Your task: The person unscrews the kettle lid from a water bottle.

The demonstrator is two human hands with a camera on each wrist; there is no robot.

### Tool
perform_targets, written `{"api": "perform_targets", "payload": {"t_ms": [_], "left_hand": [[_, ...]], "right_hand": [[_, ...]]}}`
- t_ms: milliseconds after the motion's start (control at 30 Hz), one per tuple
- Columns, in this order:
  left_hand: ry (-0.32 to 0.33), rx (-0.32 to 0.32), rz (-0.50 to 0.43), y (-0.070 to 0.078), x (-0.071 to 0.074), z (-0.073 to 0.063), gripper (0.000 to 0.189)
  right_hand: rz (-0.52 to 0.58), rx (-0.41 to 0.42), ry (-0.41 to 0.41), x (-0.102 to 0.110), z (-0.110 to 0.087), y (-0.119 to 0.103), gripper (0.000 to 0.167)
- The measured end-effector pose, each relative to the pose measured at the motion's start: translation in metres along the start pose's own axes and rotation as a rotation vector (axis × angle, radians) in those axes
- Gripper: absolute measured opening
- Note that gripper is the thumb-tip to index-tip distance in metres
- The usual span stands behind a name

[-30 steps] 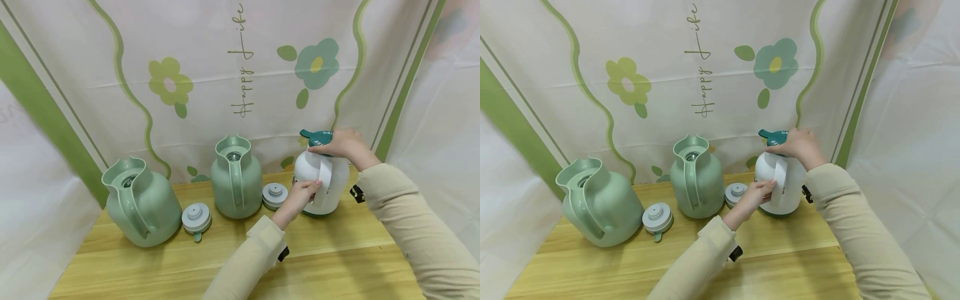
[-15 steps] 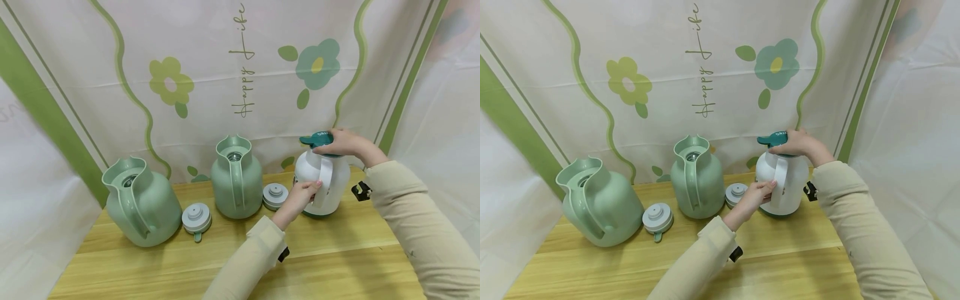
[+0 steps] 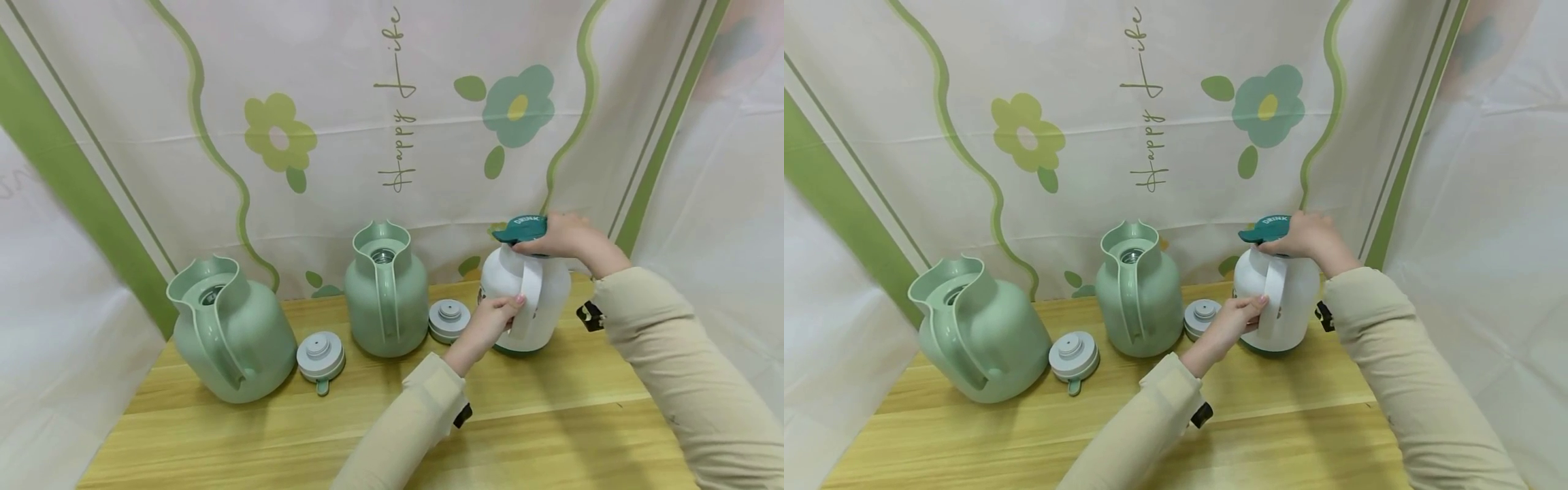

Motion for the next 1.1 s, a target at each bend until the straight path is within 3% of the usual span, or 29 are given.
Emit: {"api": "perform_targets", "payload": {"t_ms": [167, 433, 667, 833, 1100], "left_hand": [[0.017, 0.016, 0.005, -0.001, 0.001, 0.001, 0.043], [0.038, 0.026, 0.013, -0.003, 0.002, 0.002, 0.043], [0.013, 0.006, -0.033, -0.003, -0.002, 0.003, 0.043], [0.002, -0.014, -0.018, -0.002, -0.003, 0.003, 0.042], [-0.018, -0.018, -0.004, -0.001, -0.004, 0.002, 0.043]], "right_hand": [[0.09, 0.101, -0.061, 0.0, -0.002, 0.003, 0.084], [0.084, 0.099, -0.114, 0.002, -0.006, 0.008, 0.081], [0.264, 0.106, -0.236, -0.002, -0.01, 0.011, 0.074], [0.285, 0.053, -0.193, -0.002, -0.008, 0.009, 0.082], [0.14, -0.039, -0.114, -0.007, 0.001, -0.003, 0.095]]}}
Point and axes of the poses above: each hand's wrist, its own z-axis towards the middle knuckle, its own x-axis out of the back of the hand, y = z × x, the point moved 9 cm from there along z, towards the middle knuckle, and after that the axes turned 14 degrees about -y, right-handed, at the moved point
